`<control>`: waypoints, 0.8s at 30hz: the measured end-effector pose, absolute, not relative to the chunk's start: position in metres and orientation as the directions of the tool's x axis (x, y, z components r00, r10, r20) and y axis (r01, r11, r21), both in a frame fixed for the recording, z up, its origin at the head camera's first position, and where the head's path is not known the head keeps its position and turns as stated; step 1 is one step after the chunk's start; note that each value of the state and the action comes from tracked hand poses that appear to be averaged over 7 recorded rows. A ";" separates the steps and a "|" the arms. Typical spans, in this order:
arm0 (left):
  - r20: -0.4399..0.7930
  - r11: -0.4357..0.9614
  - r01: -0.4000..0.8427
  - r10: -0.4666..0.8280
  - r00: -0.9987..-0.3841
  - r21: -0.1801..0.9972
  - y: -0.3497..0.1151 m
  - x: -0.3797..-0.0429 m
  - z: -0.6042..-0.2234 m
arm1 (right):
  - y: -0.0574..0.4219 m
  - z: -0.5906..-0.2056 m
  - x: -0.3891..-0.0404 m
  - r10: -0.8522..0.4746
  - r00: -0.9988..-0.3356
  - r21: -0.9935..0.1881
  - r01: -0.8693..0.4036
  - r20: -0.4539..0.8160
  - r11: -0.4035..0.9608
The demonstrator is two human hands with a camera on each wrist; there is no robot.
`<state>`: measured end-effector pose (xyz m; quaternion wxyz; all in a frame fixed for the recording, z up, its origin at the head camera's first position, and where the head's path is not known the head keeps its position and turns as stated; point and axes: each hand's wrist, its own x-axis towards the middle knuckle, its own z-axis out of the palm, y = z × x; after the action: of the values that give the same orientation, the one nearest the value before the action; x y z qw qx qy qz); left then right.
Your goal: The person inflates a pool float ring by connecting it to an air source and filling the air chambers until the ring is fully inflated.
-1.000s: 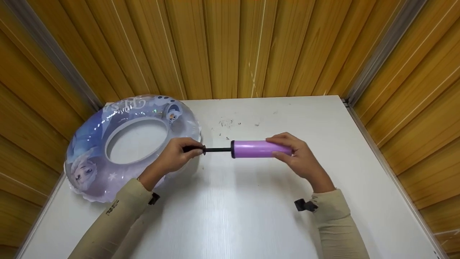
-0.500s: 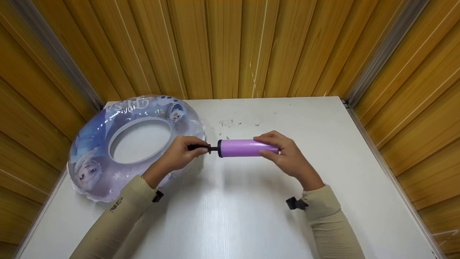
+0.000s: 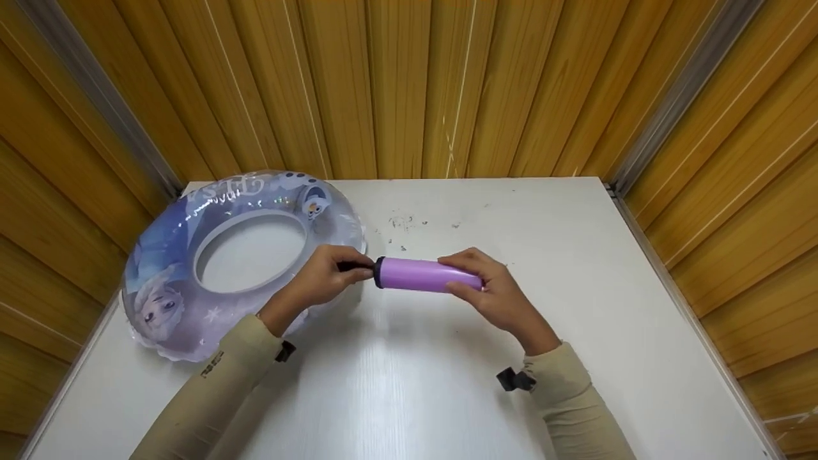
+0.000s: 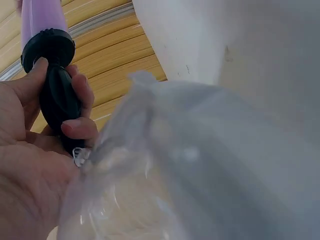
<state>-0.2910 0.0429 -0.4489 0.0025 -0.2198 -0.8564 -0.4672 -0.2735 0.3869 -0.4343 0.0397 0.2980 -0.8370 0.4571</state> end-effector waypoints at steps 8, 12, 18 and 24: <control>0.255 0.498 0.421 0.367 -0.895 0.758 0.043 -0.295 -0.451 | 0.446 -0.423 -0.280 -0.345 -0.862 -0.801 -0.485 0.370 0.352; 0.258 0.485 0.412 0.354 -0.899 0.771 0.043 -0.296 -0.453 | 0.422 -0.438 -0.278 -0.340 -0.851 -0.804 -0.503 0.399 0.316; 0.198 0.399 0.352 0.378 -0.905 0.847 0.038 -0.295 -0.456 | 0.372 -0.436 -0.266 -0.440 -0.797 -0.700 -0.588 0.414 0.406; 0.232 0.423 0.384 0.368 -0.900 0.820 0.039 -0.288 -0.453 | 0.429 -0.425 -0.280 -0.438 -0.827 -0.764 -0.524 0.351 0.376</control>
<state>-0.2883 0.0390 -0.4530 0.0082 -0.2231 -0.8436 -0.4884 -0.2798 0.4292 -0.4247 0.0446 0.2903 -0.8284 0.4770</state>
